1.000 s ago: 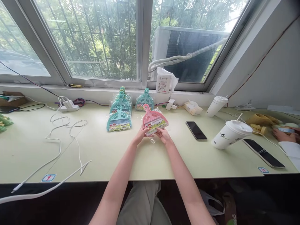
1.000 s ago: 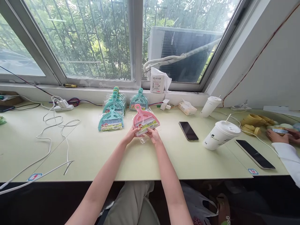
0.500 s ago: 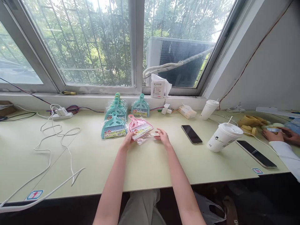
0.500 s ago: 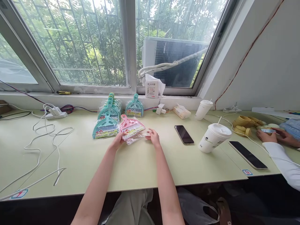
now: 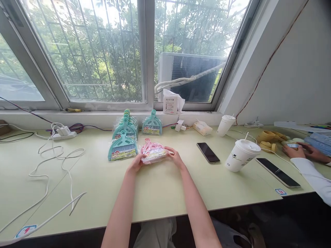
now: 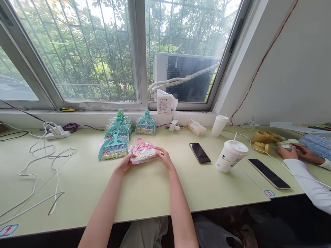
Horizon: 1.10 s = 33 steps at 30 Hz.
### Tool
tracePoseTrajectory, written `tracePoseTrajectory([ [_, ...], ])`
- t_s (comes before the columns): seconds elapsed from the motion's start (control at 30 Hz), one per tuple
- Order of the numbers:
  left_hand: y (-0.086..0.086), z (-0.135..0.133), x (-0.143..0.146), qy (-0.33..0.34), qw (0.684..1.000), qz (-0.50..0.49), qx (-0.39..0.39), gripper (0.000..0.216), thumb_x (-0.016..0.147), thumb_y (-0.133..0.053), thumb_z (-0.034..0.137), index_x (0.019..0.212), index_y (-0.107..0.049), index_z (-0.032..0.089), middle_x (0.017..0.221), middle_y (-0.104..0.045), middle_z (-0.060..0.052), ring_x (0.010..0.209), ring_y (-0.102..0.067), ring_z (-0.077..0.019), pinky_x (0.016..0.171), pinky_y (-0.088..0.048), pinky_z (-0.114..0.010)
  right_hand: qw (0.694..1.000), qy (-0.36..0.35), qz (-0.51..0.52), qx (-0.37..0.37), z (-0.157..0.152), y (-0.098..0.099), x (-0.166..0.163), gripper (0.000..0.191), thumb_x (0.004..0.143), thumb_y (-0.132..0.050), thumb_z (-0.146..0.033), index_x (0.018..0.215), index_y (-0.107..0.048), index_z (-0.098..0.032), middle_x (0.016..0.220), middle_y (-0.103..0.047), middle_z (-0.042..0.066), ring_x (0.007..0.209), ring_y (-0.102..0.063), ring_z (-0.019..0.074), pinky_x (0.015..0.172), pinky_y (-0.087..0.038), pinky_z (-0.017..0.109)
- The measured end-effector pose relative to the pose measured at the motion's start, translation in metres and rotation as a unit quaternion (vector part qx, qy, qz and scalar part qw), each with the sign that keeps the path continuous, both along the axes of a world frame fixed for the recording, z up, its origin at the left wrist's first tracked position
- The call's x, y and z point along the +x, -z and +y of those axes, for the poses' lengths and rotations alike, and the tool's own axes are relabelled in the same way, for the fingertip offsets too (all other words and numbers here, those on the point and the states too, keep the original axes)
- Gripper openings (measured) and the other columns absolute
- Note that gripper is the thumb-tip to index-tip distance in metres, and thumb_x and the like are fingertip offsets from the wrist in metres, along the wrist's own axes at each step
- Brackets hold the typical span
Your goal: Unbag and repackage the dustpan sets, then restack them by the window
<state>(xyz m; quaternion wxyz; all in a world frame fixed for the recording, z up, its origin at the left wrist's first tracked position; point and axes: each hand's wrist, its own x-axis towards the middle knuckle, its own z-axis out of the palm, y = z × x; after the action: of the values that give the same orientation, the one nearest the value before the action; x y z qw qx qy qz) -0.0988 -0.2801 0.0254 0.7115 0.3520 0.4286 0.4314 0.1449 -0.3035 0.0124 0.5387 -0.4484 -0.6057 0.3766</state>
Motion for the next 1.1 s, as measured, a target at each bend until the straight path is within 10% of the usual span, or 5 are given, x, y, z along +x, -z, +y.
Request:
tracePoseTrajectory([
  [0.1,0.000,0.001,-0.002,-0.001,1.000,-0.018,-0.003,0.028,0.071,-0.058,0.011,0.099,-0.056,0.011,0.081,-0.066,-0.007,0.064,-0.065,-0.0167,0.059,-0.057,-0.027,1.000,0.001,-0.012,0.009,-0.004,-0.002,-0.007,0.081,0.058,-0.081,-0.042,0.132,-0.050,-0.031,0.140,-0.047,0.006,0.129,-0.043,0.0287,0.097,-0.045,0.042],
  [0.37,0.000,0.005,-0.004,-0.035,0.998,-0.052,-0.031,0.028,0.075,-0.054,0.007,0.103,-0.055,0.008,0.084,-0.068,-0.009,0.062,-0.065,-0.0149,0.057,-0.057,-0.024,0.989,0.000,-0.121,0.089,-0.004,0.004,-0.022,0.095,0.052,-0.084,-0.029,0.137,-0.042,-0.033,0.143,-0.043,0.004,0.133,-0.036,0.0296,0.105,-0.037,0.048],
  [0.63,-0.002,0.006,-0.008,-0.013,0.999,-0.031,-0.037,0.033,0.075,-0.057,0.009,0.108,-0.050,0.009,0.077,-0.066,-0.008,0.054,-0.065,-0.0151,0.049,-0.055,-0.022,0.971,0.183,-0.138,0.066,-0.005,-0.006,-0.028,0.015,0.078,-0.061,-0.034,0.088,-0.072,-0.031,0.104,-0.069,0.001,0.101,-0.060,0.0225,0.075,-0.052,0.034],
  [1.1,-0.007,-0.007,0.021,0.136,0.987,0.016,0.079,0.053,0.073,-0.066,0.028,0.119,-0.045,0.013,0.083,-0.067,-0.009,0.050,-0.063,-0.0134,0.041,-0.043,-0.019,0.928,0.336,-0.136,0.089,-0.003,0.004,-0.023,0.018,0.083,-0.053,-0.035,0.078,-0.067,-0.025,0.102,-0.062,0.007,0.095,-0.050,0.0247,0.072,-0.047,0.034],
])
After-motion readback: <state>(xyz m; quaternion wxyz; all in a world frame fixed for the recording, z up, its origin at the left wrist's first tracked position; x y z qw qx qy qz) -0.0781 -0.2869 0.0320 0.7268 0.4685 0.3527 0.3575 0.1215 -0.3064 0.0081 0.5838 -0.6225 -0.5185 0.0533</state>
